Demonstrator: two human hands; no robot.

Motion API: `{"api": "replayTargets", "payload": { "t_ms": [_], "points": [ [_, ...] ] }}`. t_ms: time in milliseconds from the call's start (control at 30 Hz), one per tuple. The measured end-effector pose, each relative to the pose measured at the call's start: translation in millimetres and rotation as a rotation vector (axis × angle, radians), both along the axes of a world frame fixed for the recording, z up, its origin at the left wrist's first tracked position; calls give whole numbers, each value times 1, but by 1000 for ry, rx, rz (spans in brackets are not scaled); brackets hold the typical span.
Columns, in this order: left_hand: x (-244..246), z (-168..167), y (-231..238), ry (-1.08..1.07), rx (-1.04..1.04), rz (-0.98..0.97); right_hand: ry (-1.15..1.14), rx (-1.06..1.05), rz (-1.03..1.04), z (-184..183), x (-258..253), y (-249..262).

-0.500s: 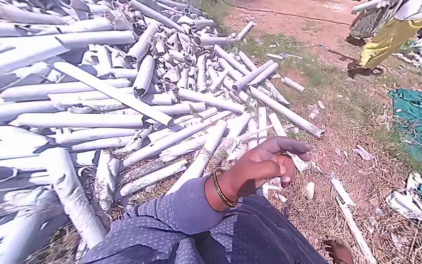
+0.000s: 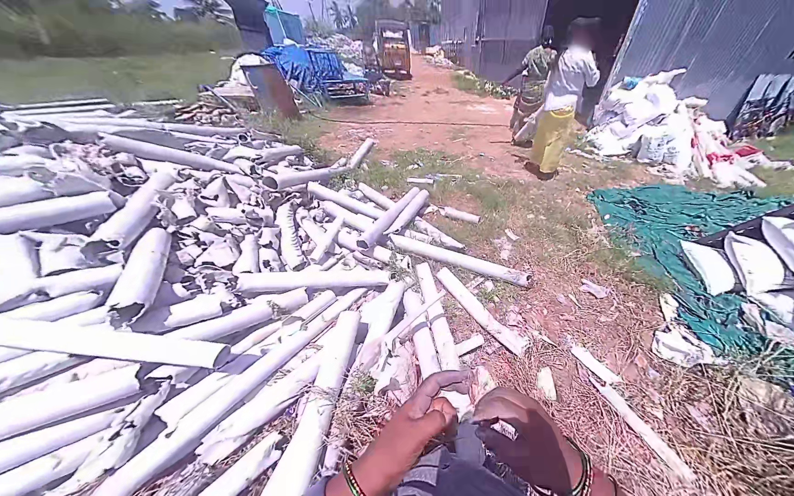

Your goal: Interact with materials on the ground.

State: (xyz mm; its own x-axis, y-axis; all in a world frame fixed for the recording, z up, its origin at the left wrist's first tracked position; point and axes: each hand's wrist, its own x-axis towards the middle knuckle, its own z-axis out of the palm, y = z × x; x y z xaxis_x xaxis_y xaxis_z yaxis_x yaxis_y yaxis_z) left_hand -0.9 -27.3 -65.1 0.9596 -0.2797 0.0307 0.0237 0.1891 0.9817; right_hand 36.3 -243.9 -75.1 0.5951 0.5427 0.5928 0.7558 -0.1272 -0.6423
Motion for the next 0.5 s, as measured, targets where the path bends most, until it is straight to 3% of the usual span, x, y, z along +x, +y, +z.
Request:
{"api": "replayTargets", "payload": {
  "t_ms": [133,333,500],
  "points": [
    [-5,-11,4,127,80,-35,54,-103,57,-12,-2,10],
    [-2,-13,4,187,129,-78,233,-280,110,-2,-9,12],
    [0,-6,2,248,189,-91,255,-342,74,2,-11,14]
  ]
}}
